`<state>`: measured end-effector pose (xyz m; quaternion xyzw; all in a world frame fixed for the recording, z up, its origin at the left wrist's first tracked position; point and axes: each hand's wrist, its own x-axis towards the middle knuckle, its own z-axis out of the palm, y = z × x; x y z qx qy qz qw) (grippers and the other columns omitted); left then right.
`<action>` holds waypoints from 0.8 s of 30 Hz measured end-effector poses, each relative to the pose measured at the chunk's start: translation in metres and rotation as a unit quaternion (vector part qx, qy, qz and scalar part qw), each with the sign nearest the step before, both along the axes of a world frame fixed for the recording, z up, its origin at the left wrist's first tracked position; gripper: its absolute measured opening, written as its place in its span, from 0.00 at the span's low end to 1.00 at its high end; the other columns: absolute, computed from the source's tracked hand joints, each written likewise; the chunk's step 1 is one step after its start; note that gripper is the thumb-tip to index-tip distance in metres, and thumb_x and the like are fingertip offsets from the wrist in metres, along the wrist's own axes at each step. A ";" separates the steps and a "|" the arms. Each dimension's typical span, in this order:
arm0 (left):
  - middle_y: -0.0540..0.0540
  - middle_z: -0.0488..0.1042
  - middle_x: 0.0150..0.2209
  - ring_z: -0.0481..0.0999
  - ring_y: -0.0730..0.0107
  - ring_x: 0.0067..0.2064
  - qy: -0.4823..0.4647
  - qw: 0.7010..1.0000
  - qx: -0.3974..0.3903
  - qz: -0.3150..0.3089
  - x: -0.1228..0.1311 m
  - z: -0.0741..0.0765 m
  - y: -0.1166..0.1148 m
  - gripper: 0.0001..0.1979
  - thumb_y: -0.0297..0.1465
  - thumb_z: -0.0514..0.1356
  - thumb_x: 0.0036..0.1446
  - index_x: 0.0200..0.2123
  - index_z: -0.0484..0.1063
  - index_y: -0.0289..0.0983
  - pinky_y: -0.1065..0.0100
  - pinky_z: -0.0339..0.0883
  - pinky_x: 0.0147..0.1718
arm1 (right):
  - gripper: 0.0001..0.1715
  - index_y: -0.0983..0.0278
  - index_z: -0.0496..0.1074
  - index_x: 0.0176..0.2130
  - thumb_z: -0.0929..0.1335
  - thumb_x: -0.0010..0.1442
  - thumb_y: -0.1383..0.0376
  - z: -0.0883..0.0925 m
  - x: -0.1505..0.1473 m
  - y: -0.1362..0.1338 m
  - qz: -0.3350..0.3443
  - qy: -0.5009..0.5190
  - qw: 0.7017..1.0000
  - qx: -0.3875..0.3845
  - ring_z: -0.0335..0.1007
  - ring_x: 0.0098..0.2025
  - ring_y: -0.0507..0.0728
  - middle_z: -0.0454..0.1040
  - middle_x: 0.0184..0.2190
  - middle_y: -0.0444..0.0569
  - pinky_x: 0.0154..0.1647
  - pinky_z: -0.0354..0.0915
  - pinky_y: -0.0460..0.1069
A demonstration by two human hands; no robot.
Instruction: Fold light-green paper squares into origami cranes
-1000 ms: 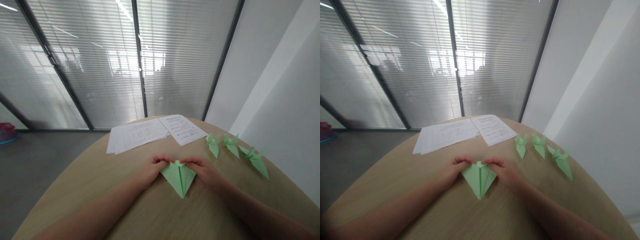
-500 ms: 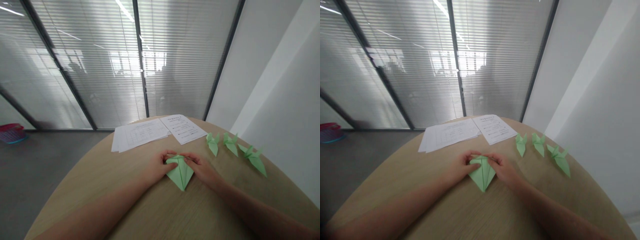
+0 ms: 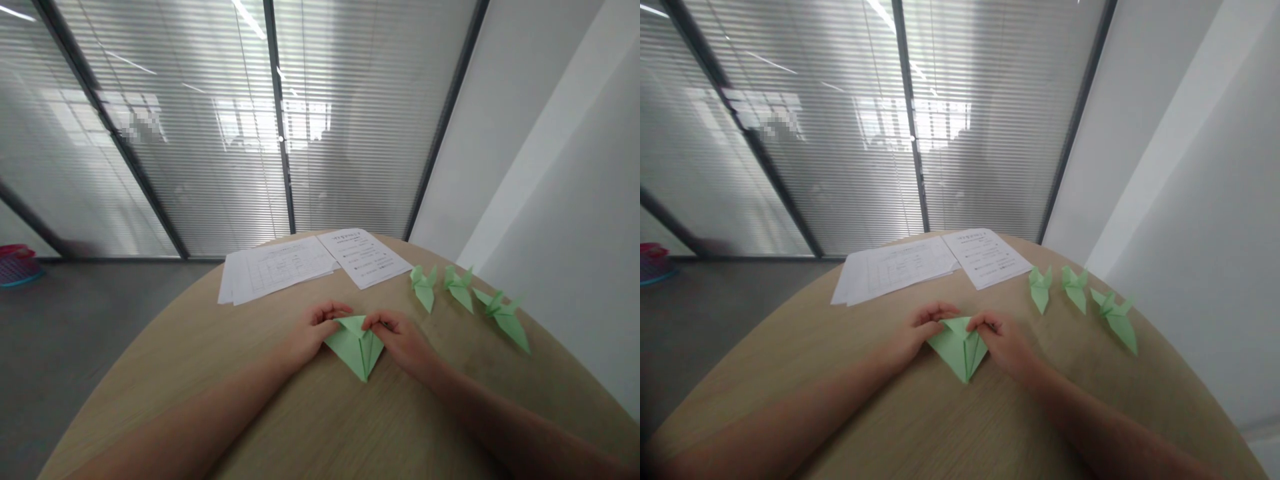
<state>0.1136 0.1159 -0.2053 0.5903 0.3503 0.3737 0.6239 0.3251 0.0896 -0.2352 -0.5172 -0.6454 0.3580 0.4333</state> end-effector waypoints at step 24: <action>0.49 0.74 0.24 0.67 0.69 0.26 0.169 0.984 0.047 -0.022 -0.001 -0.006 0.009 0.17 0.44 0.62 0.56 0.30 0.80 0.35 0.68 0.58 0.28 | 0.23 0.62 0.74 0.30 0.71 0.56 0.45 0.010 -0.005 -0.005 0.069 0.085 0.983 -0.146 0.67 0.19 0.53 0.70 0.20 0.44 0.17 0.68 0.48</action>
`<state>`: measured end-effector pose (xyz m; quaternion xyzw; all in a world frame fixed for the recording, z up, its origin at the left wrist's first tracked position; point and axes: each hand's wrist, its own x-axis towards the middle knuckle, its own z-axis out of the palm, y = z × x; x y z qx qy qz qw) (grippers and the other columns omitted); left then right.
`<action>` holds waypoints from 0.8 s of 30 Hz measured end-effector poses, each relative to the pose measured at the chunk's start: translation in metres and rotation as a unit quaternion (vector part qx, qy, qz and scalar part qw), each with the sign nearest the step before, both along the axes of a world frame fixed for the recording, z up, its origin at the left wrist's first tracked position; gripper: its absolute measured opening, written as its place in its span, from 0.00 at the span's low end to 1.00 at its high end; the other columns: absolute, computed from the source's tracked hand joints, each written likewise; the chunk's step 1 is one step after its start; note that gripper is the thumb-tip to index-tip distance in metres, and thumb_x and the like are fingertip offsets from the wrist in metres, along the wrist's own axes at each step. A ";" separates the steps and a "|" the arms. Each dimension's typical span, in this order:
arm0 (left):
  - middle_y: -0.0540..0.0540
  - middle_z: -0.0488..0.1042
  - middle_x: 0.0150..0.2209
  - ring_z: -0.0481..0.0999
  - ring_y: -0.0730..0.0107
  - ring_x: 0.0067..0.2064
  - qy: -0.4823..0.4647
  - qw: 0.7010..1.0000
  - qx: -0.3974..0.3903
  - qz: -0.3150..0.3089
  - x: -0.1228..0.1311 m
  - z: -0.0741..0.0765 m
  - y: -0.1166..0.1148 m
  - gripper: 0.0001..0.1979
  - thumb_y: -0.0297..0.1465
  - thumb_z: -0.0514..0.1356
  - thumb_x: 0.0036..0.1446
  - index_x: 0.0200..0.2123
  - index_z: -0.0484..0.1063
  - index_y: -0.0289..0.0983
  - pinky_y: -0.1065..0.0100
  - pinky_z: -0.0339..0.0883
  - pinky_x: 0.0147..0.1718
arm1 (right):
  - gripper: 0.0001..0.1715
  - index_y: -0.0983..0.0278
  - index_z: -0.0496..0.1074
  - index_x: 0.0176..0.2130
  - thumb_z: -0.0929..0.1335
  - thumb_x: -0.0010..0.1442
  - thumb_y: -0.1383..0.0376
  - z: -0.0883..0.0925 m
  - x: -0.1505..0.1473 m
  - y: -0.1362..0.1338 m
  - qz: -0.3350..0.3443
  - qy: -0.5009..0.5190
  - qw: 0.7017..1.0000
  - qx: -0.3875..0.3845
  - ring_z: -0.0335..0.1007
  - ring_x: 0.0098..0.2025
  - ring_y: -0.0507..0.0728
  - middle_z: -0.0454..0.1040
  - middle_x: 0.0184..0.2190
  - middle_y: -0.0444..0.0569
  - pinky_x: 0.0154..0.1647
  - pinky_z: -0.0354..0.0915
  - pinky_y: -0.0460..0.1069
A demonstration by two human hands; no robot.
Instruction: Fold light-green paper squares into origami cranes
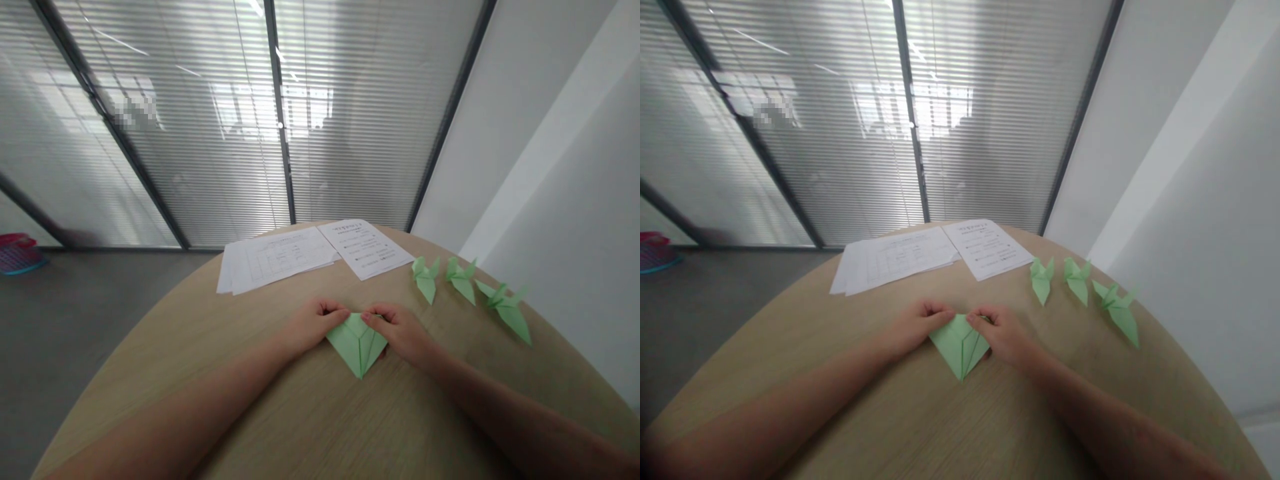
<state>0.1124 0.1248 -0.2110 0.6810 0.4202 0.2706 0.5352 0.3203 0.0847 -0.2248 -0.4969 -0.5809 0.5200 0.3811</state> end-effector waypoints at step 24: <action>0.53 0.66 0.20 0.63 0.73 0.23 -0.105 0.990 -0.039 0.088 0.003 0.004 -0.006 0.15 0.43 0.64 0.51 0.24 0.69 0.37 0.70 0.54 0.24 | 0.24 0.65 0.75 0.34 0.69 0.55 0.46 -0.010 0.004 0.005 -0.067 0.080 0.994 -0.040 0.65 0.17 0.52 0.70 0.21 0.44 0.13 0.65 0.47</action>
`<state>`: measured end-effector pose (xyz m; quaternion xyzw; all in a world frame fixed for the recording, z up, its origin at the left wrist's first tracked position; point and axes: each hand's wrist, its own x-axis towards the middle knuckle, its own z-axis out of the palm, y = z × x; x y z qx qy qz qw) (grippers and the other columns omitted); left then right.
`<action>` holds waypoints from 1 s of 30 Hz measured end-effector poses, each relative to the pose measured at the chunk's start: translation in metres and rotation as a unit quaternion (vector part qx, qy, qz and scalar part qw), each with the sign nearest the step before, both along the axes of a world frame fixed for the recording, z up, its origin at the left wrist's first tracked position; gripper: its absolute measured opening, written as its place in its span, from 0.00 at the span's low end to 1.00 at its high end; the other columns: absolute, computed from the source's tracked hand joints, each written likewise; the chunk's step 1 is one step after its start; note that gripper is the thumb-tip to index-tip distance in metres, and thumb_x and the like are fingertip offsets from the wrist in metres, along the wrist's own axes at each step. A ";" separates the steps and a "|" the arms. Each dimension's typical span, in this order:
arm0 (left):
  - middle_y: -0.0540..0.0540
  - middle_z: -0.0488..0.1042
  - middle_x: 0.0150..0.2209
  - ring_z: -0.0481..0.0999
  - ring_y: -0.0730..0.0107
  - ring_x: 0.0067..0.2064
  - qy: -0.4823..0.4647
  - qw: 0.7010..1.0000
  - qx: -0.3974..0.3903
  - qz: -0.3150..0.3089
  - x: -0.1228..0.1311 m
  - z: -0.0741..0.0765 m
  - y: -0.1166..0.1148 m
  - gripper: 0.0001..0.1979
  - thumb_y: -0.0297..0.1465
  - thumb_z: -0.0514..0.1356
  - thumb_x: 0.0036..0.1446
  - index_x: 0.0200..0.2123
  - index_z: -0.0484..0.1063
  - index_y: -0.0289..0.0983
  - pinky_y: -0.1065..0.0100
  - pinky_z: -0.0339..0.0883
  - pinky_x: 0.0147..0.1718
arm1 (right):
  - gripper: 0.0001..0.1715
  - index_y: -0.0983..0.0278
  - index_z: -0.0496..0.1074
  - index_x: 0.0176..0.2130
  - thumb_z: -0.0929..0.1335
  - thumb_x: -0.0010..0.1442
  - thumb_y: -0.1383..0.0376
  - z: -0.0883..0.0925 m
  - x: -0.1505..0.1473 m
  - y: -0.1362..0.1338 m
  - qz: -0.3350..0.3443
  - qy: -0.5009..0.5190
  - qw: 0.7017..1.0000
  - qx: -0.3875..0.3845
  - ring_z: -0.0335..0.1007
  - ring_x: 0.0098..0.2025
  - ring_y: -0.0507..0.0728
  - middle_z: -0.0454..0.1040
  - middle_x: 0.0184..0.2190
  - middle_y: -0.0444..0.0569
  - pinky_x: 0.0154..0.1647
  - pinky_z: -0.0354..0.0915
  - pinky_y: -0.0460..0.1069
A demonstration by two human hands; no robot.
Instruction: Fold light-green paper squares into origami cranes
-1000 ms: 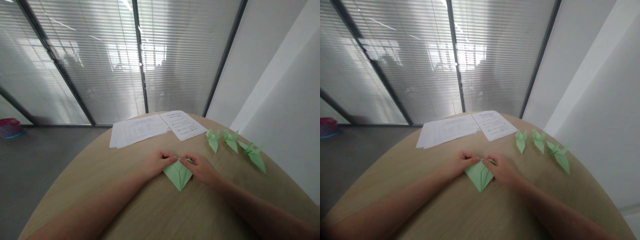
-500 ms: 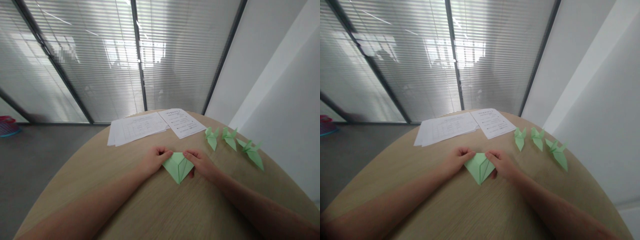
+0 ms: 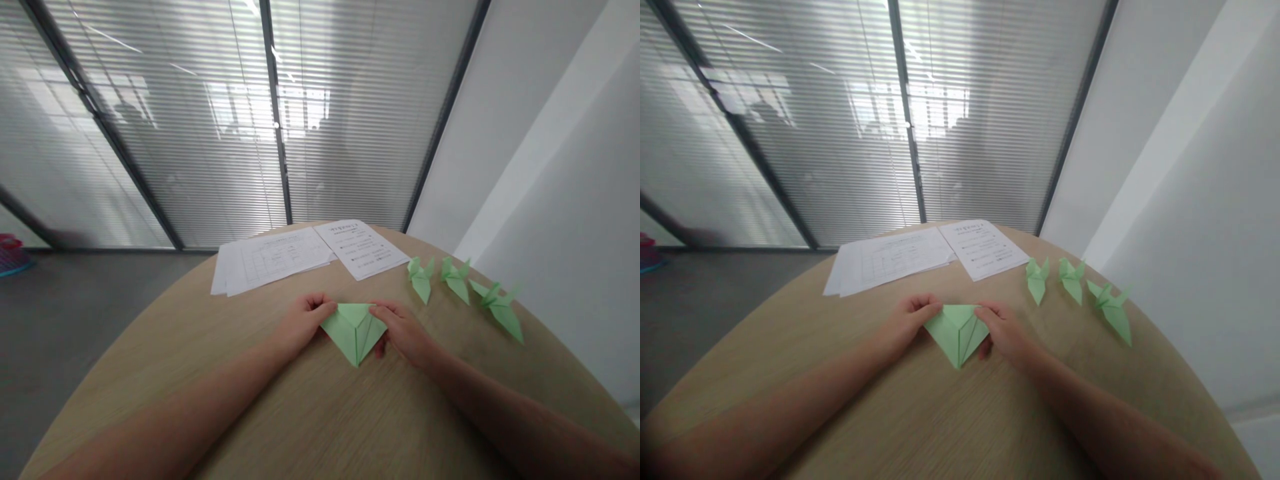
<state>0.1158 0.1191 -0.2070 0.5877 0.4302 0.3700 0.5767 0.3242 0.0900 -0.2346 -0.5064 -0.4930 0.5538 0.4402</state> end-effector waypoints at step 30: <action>0.52 0.70 0.25 0.66 0.71 0.29 0.036 0.998 0.053 -0.030 -0.001 0.002 -0.001 0.14 0.42 0.65 0.51 0.28 0.73 0.36 0.68 0.58 0.30 | 0.26 0.65 0.74 0.31 0.68 0.56 0.44 0.012 -0.001 -0.006 0.085 -0.065 0.994 0.030 0.66 0.20 0.52 0.69 0.22 0.45 0.15 0.67 0.46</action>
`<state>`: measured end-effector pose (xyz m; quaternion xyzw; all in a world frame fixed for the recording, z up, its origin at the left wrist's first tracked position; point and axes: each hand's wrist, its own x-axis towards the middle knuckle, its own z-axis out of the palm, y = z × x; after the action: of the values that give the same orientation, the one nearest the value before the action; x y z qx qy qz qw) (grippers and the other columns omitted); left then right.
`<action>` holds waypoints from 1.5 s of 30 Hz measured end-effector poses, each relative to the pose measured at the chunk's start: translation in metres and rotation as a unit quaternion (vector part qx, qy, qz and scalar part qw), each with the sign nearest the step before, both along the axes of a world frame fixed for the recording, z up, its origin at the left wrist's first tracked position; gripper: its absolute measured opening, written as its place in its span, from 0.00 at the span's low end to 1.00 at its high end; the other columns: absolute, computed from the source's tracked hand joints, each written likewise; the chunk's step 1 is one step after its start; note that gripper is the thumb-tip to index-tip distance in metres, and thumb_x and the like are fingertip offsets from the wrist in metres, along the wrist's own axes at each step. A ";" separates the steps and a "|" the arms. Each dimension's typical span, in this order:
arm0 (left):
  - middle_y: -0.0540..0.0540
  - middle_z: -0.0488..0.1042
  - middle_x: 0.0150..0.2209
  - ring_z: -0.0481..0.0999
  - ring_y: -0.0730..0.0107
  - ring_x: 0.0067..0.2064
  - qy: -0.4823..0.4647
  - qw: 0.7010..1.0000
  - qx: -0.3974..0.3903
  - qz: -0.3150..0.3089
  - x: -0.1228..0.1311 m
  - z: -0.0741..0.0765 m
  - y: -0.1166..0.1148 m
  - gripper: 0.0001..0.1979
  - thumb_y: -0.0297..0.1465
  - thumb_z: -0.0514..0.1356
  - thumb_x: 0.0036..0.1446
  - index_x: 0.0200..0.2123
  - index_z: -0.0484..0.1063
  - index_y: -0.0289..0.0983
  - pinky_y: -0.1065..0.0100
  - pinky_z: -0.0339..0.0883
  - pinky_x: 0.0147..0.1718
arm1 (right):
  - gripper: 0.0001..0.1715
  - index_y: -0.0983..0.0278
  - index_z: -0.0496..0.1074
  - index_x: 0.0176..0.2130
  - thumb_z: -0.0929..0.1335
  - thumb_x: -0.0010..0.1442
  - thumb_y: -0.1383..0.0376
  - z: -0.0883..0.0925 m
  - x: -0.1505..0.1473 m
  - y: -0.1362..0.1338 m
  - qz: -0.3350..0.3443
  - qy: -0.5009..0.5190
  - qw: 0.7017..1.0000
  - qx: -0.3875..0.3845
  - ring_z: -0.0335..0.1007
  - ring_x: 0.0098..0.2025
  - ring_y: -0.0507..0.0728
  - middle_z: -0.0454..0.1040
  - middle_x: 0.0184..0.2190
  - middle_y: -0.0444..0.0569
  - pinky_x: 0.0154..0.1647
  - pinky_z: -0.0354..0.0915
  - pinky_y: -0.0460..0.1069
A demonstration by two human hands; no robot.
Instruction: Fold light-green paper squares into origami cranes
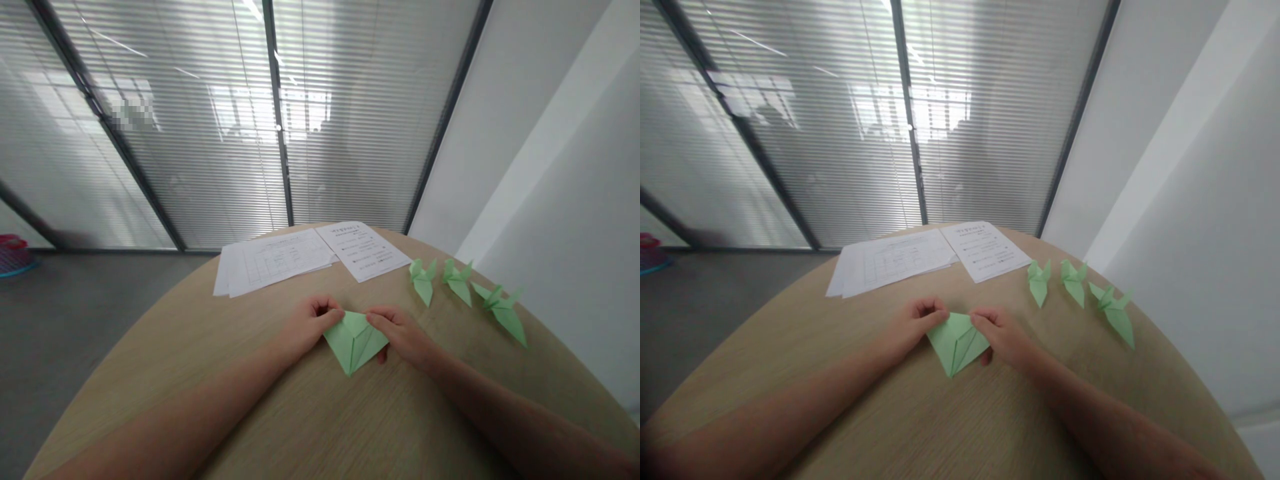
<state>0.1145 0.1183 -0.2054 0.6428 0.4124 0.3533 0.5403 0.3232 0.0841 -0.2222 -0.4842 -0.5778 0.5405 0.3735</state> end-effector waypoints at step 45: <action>0.47 0.79 0.35 0.75 0.67 0.35 -0.058 0.997 -0.053 0.028 0.000 -0.002 0.002 0.15 0.37 0.68 0.51 0.40 0.77 0.35 0.65 0.66 0.38 | 0.30 0.64 0.76 0.38 0.66 0.61 0.40 -0.005 0.000 0.003 -0.018 0.020 1.000 0.005 0.66 0.20 0.51 0.70 0.26 0.46 0.14 0.67 0.45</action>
<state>0.1142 0.1204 -0.2076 0.5803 0.4163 0.3825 0.5863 0.3229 0.0874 -0.2274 -0.4817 -0.5643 0.5402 0.3972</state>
